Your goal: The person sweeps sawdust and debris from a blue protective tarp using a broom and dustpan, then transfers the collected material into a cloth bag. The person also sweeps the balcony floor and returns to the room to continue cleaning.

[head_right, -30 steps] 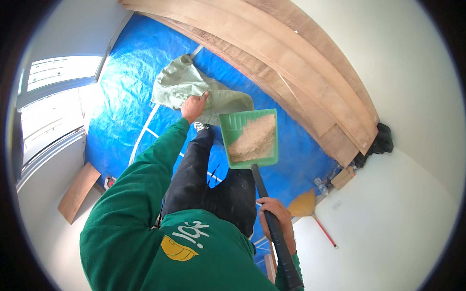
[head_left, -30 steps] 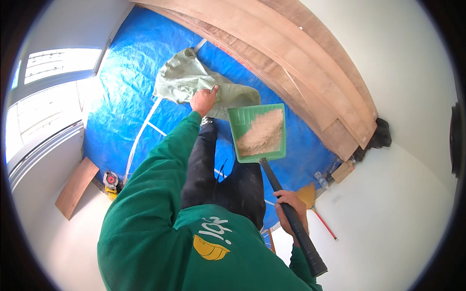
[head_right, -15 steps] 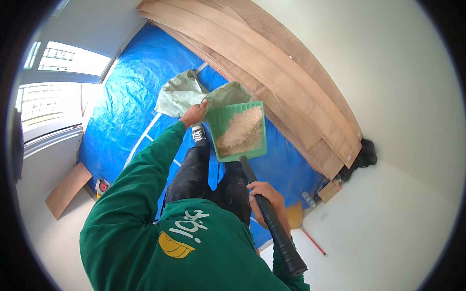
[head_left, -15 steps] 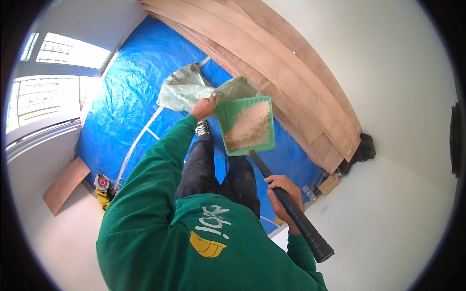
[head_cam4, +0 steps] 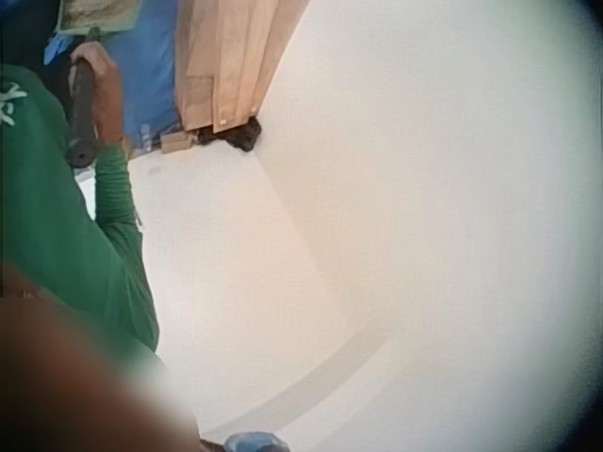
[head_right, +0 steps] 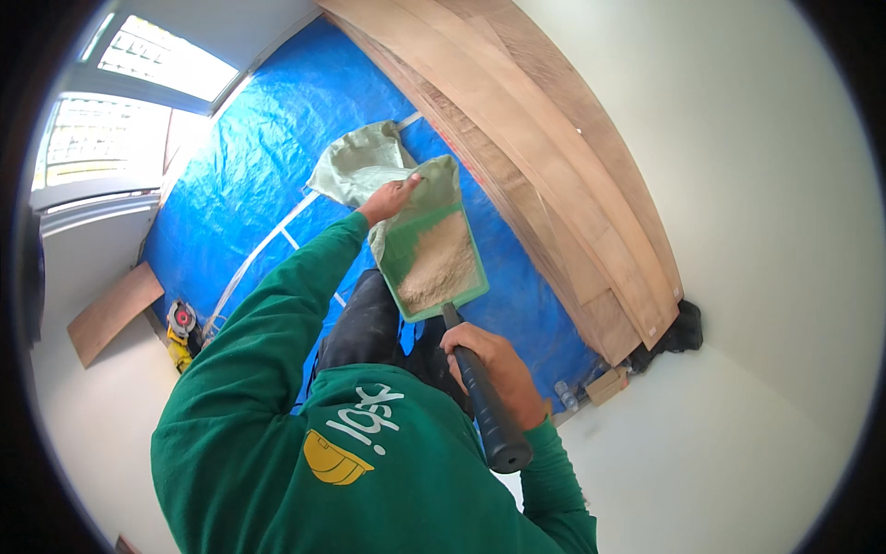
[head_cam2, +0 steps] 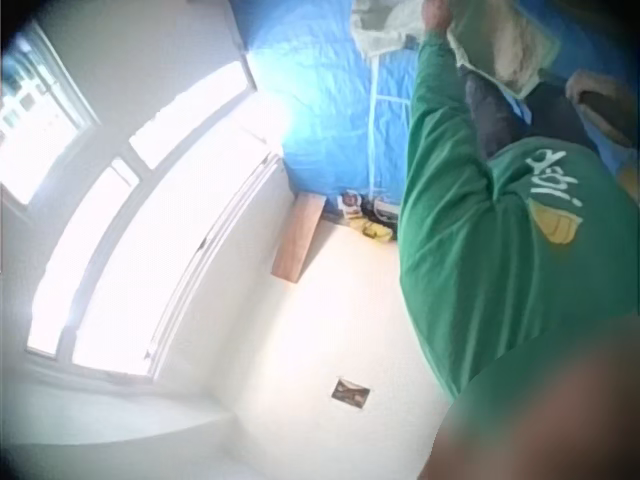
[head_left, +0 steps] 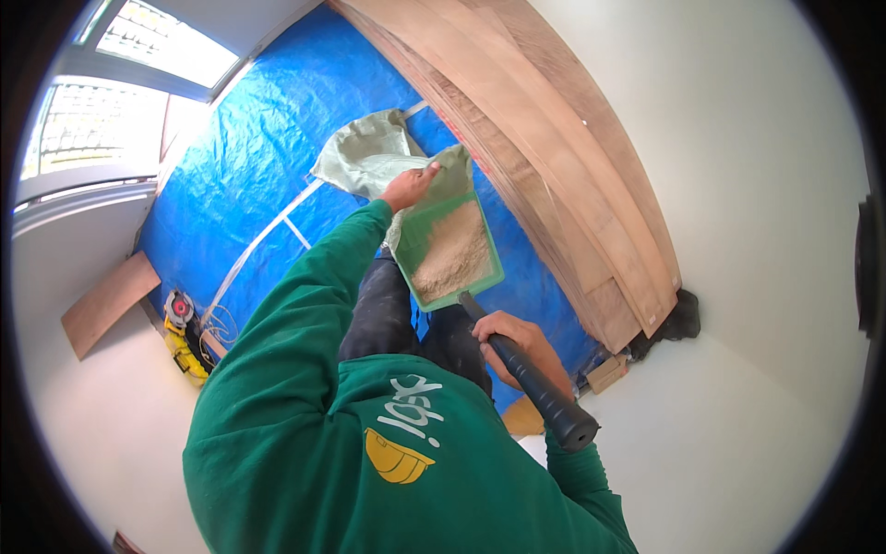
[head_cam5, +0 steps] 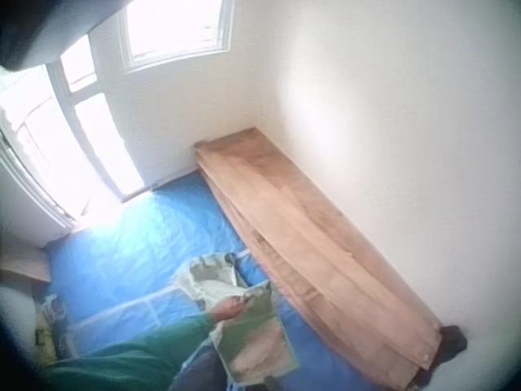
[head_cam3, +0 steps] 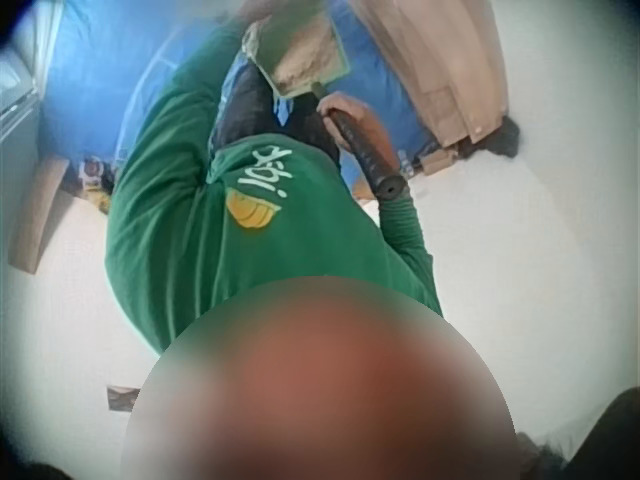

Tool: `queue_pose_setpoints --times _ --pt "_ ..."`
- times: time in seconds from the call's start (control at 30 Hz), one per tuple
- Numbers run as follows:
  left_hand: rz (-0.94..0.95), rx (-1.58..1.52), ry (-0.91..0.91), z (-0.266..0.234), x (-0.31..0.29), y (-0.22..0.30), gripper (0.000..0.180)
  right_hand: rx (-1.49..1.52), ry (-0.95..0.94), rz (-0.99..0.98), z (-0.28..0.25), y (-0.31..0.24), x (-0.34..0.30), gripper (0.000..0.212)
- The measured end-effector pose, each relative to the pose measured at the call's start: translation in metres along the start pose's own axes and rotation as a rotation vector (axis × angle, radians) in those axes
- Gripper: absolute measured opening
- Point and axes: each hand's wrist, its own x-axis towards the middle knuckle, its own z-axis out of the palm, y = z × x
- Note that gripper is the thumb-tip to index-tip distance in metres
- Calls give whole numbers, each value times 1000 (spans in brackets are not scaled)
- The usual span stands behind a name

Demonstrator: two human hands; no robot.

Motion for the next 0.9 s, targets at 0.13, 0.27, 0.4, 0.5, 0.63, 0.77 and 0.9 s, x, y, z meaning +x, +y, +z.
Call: queue_pose_setpoints --times 0.13,0.27,0.4,0.5,0.63,0.77,0.9 --pt "37 88 -54 17 4 5 93 41 -171 43 0 -19 32 15" --pt "25 0 123 31 2 -4 80 -73 -228 -69 10 -39 50 17" --pt "-115 -347 388 23 8 -14 76 -166 -294 -77 20 -57 48 21" --pt "16 -389 333 9 5 -11 81 -184 -354 -47 19 -53 54 22" --pt "120 -184 21 -8 -21 1 95 -258 -379 -196 8 -18 96 18" --pt "129 -267 -235 -37 -53 -12 84 -194 -339 -52 -11 8 147 8" --pt "-50 -531 158 -58 -80 -36 90 -81 -378 98 -21 -9 173 10"
